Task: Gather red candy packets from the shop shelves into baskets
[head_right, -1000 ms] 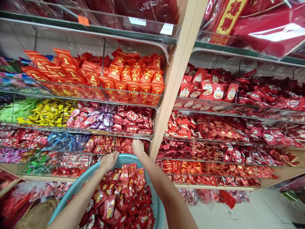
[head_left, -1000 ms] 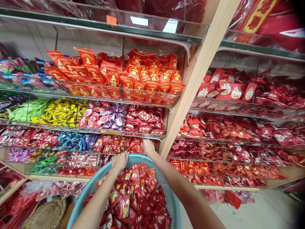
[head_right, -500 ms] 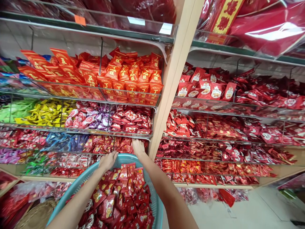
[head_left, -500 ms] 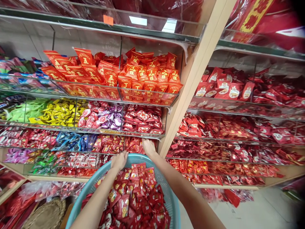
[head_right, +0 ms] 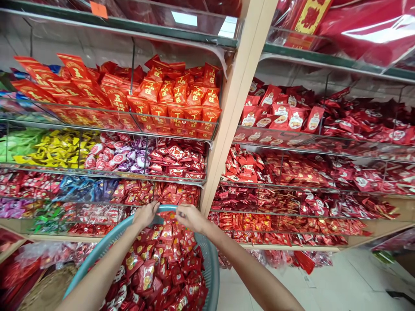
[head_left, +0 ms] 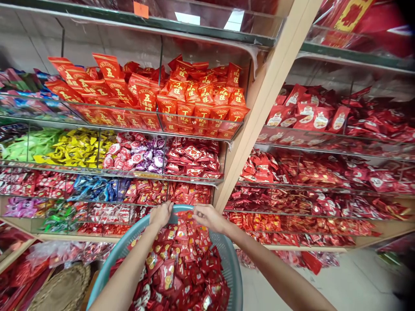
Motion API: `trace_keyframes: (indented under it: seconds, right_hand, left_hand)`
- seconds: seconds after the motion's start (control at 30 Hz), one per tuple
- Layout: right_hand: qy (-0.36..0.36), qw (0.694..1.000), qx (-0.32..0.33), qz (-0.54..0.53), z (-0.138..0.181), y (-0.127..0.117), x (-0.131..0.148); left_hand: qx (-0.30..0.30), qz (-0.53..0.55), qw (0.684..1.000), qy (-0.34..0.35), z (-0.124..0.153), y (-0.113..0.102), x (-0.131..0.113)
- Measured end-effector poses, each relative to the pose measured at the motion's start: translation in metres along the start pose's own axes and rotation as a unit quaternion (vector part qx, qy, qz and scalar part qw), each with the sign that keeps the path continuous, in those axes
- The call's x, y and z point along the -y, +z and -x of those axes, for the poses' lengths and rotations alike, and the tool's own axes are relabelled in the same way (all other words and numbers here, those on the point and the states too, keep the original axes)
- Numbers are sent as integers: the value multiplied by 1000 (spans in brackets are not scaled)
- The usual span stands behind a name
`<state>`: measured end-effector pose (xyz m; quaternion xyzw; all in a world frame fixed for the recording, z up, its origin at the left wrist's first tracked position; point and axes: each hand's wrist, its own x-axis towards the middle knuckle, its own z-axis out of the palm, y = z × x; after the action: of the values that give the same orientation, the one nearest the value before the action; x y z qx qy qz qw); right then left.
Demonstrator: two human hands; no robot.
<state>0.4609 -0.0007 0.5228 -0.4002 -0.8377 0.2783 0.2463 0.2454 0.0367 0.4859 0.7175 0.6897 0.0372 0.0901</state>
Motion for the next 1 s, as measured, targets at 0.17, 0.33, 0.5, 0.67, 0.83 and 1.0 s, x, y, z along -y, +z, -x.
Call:
trace_keyframes:
  seconds: [0.17,0.33,0.5,0.67,0.83,1.0]
  right_hand:
    - [118,965,131,-195,6,15,-8]
    - [199,899,263,-288,8,19,-21]
    - [230,879,257,-329,14,26,-27]
    - [258,876,252,-321,22,41,-35]
    - [282,903,258,-197,25,37,-30]
    - [257,952,164,23,9,18,-14]
  left_hand:
    - [3,8,1000,-7,-2,2,1]
    - [2,12,1000,-4,-2,2,1]
    - [-3,4,1000,0,-2,2,1]
    - [-7,5,1000,1,-1,0,0]
    - [-7,8,1000,0,-1,0,-1]
    - [0,8,1000,-6,1,-2,-2]
